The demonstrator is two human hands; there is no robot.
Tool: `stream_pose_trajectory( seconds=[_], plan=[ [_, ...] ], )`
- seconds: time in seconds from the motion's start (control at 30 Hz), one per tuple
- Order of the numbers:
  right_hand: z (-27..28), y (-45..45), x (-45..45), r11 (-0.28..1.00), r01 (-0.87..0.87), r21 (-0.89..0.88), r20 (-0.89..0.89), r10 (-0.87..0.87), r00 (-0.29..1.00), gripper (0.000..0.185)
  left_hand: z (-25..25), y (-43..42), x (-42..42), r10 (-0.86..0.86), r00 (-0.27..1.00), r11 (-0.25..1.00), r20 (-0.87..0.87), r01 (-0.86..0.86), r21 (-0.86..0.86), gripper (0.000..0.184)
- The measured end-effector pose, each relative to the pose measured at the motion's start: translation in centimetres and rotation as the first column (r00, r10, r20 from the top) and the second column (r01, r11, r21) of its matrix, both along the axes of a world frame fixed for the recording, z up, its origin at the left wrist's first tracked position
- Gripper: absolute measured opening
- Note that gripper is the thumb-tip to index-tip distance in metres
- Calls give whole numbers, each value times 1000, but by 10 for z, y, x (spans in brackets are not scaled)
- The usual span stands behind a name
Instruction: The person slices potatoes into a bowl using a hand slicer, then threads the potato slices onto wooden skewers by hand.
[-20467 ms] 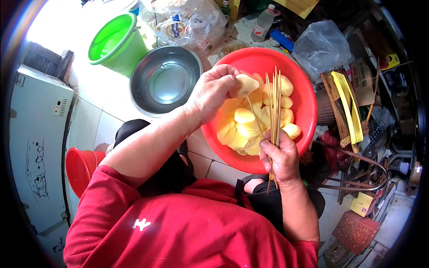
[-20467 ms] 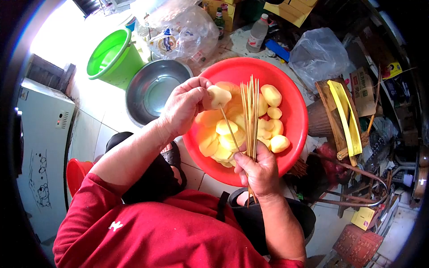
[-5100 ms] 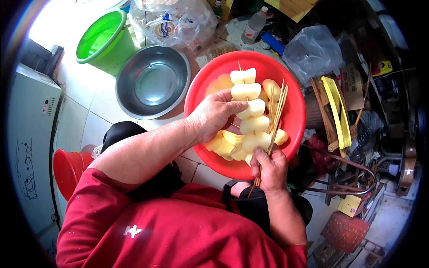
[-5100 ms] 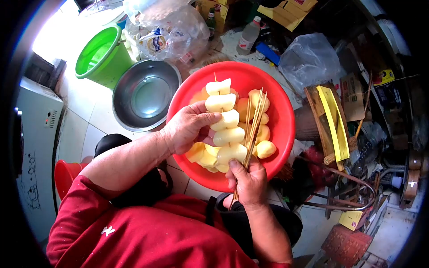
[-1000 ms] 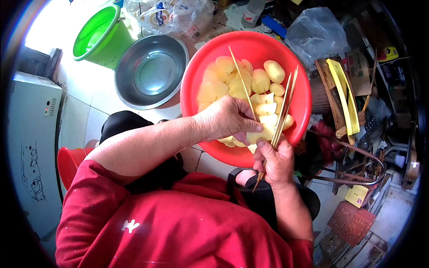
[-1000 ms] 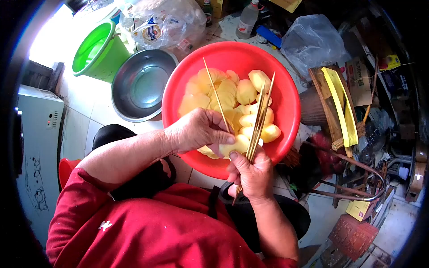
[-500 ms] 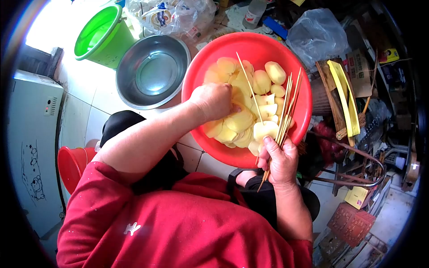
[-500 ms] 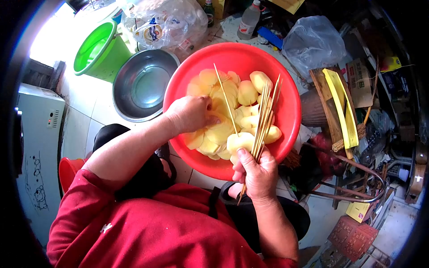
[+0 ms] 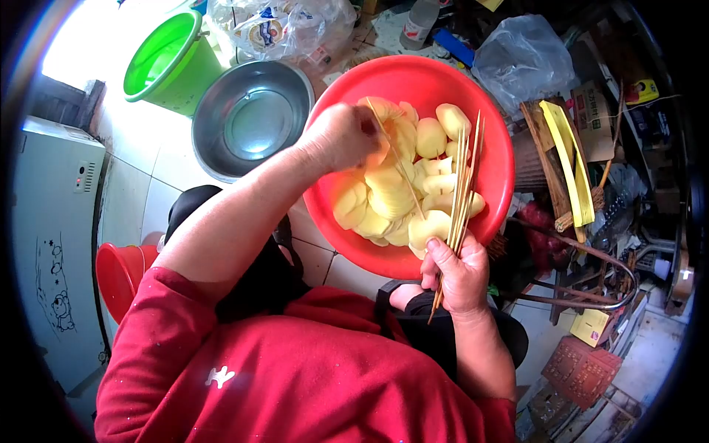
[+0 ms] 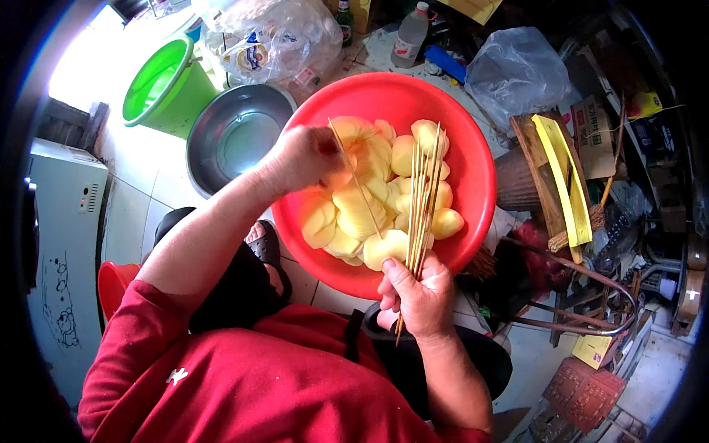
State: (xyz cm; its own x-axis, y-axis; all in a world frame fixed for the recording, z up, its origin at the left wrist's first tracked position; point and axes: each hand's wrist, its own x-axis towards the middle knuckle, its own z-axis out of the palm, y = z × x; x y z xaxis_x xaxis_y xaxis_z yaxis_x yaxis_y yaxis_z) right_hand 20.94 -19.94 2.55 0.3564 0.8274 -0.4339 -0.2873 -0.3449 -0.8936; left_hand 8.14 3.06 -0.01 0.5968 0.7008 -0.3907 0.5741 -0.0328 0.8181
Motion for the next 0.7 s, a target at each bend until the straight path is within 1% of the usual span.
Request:
stream_pose_trajectory(
  seconds=[0.03, 0.07, 0.1, 0.13, 0.17, 0.23, 0.37, 0.5, 0.57, 0.6, 0.67, 0.7],
  plan=[
    [2, -1, 0, 1000, -1, 1, 0, 1, 1000, 13, 1, 8, -3, 61, 994, 995, 87, -53, -90, 9],
    [4, -1, -1, 1000, 4, -5, -35, -4, 999, 12, 1, 14, -4, 208, 950, 967, 233, -163, -197, 7],
    [5, -1, -1, 1000, 7, -11, -69, -8, 998, 11, 1, 18, -5, 359, 863, 915, 356, -251, -315, 6],
    [5, -1, -1, 1000, 4, -7, -70, -4, 998, 11, 12, 16, -4, 498, 773, 845, 393, -330, -421, 7],
    [5, -2, 0, 1000, 5, 6, -74, -5, 997, 11, 13, 19, -6, 499, 772, 846, 394, -334, -416, 7],
    [4, -3, 0, 1000, 2, 22, -81, 0, 997, 11, 15, 26, -10, 632, 649, 745, 424, -358, -563, 11],
    [5, -2, 0, 1000, -10, 16, -53, 11, 999, 11, 19, 29, -11, 670, 563, 726, 484, -360, -586, 10],
    [5, -2, -1, 1000, -4, 23, -35, 5, 999, 11, 21, 28, -12, 674, 544, 728, 500, -373, -575, 11],
    [6, -2, -1, 1000, -1, 26, -25, 1, 1000, 11, 22, 27, -12, 632, 543, 769, 553, -352, -534, 11],
    [6, -2, -1, 1000, -5, 19, -6, 5, 1000, 11, 23, 26, -11, 632, 543, 769, 553, -351, -534, 11],
    [6, -2, -1, 1000, -9, 12, 12, 9, 1000, 11, 25, 24, -10, 581, 559, 814, 592, -384, -437, 11],
    [6, -2, -1, 1000, -3, 19, 19, 3, 1000, 10, 25, 22, -10, 581, 559, 814, 591, -383, -437, 11]
  ],
)
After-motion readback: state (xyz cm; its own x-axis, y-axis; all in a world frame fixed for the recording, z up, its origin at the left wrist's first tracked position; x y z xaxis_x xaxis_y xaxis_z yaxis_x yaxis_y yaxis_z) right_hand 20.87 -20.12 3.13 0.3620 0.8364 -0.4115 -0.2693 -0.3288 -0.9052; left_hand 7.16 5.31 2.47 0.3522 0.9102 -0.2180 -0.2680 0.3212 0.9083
